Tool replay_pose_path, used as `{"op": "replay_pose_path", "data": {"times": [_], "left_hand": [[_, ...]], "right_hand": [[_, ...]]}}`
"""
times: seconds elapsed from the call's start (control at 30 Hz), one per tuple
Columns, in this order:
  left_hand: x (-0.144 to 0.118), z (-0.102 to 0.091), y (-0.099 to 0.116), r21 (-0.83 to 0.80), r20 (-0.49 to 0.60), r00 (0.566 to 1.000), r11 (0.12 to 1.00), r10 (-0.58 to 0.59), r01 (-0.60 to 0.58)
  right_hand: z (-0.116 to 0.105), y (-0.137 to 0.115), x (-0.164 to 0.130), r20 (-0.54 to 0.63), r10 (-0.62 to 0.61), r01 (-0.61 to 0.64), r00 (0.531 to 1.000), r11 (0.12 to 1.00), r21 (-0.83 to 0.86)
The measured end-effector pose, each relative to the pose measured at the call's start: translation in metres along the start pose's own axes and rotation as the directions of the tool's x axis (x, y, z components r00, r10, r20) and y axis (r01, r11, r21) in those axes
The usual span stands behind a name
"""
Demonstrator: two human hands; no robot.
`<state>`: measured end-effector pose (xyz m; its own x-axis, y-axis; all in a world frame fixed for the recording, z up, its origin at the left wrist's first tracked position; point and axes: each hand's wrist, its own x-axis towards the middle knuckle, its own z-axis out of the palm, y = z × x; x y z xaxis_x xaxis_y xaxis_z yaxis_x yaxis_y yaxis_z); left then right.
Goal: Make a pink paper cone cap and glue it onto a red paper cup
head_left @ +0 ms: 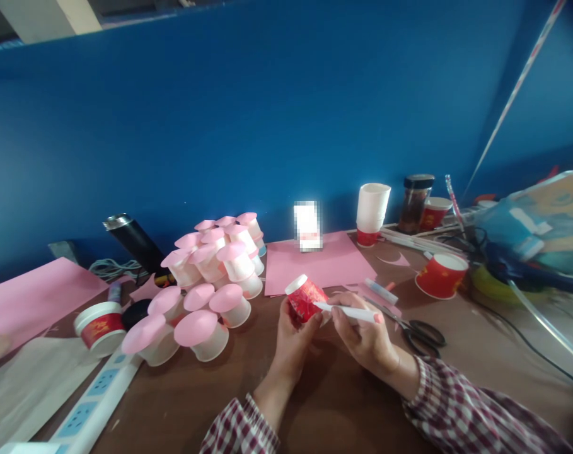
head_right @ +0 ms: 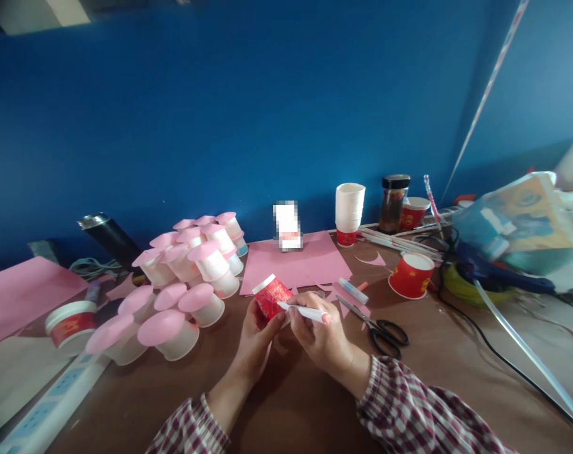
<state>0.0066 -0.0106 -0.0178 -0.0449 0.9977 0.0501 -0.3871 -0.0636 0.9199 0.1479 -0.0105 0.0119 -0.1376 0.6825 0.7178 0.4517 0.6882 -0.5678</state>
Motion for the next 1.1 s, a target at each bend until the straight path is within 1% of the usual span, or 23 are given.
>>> {"op": "replay_pose_path", "data": {"times": [0.37,0.6,0.77,0.93,1.1], "left_hand": [[0.0006,-0.0008,-0.0015,0.009,-0.026,1.000,1.000,0.003,-0.003],[0.0010,-0.0011,-0.0007,0.023,-0.015,1.000,1.000,0.006,-0.006],[0.0006,-0.0011,-0.0005,0.050,-0.033,0.999,0.999,-0.001,0.002],[0.0004,-0.0011,-0.0006,0.033,-0.038,0.999,0.999,-0.012,0.013],[0.0005,-0.0011,-0.0006,0.040,-0.036,0.999,0.999,-0.007,0.009]], "right_hand": [[-0.0033,-0.0039,0.0044,-0.017,-0.041,0.040,0.999,0.999,-0.016],[-0.0019,-0.0029,0.0052,-0.030,-0.036,0.035,0.999,0.999,-0.020],[-0.0028,-0.0026,0.0051,-0.025,-0.041,0.040,0.999,0.999,-0.023],[-0.0013,0.0002,0.0027,-0.010,-0.033,0.033,0.999,0.999,-0.038],[-0.0021,-0.0017,0.0046,-0.039,-0.031,0.030,0.999,0.999,-0.010]]}}
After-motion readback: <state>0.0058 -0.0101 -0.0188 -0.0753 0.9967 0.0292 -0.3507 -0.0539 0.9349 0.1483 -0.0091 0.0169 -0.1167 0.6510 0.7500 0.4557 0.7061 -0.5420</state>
